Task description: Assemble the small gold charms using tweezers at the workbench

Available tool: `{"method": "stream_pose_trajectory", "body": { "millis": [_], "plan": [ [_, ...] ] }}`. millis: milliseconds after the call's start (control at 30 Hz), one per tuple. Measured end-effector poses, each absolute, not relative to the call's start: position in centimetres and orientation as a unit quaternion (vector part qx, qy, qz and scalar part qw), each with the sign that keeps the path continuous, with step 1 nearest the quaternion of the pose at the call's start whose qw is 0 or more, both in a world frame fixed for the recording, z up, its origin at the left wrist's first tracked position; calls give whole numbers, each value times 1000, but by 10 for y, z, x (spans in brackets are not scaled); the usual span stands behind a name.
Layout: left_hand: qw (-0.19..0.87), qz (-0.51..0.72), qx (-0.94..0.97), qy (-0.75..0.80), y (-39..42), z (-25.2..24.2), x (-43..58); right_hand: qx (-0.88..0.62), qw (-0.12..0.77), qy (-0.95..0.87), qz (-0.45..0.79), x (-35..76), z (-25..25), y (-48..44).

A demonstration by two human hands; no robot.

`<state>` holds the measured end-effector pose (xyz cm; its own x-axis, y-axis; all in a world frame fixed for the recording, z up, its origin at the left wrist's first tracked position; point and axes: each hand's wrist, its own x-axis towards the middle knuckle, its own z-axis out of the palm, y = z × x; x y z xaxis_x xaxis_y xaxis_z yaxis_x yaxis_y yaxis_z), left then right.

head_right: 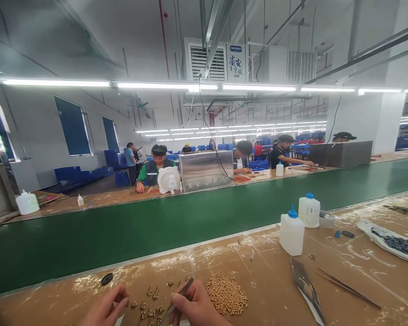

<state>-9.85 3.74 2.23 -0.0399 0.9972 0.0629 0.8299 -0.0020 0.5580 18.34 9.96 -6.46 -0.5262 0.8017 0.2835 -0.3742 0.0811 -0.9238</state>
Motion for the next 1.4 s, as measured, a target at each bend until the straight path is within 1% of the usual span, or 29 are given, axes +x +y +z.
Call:
{"method": "stream_pose_trajectory", "body": {
  "millis": [167, 267, 400, 500, 600, 733, 867, 1000, 1233, 1400],
  "plan": [
    [282, 390, 639, 600, 61, 8, -48, -190, 476, -569, 644, 187, -61, 93],
    [322, 442, 602, 582, 64, -10, -23, -186, 450, -589, 645, 193, -53, 89],
    [346, 435, 591, 584, 47, -16, -7, -197, 403, -623, 641, 207, -38, 74],
    [366, 452, 614, 533, 38, -9, -2, -211, 386, -643, 627, 217, -28, 63],
    [363, 477, 640, 481, 39, -6, 4, -208, 366, -672, 610, 223, -23, 57],
    [354, 468, 675, 447, 35, -4, 12, -164, 363, -746, 534, 226, -15, 49],
    [412, 469, 647, 437, 31, -7, 17, -114, 351, -806, 462, 225, -10, 45],
    [436, 464, 638, 434, 31, -12, 18, -95, 339, -814, 463, 225, -9, 45],
    [411, 469, 639, 449, 29, -6, 21, -91, 305, -812, 489, 227, -8, 43],
    [386, 473, 638, 469, 27, -3, 21, -74, 309, -813, 489, 227, -11, 43]
  ]
}}
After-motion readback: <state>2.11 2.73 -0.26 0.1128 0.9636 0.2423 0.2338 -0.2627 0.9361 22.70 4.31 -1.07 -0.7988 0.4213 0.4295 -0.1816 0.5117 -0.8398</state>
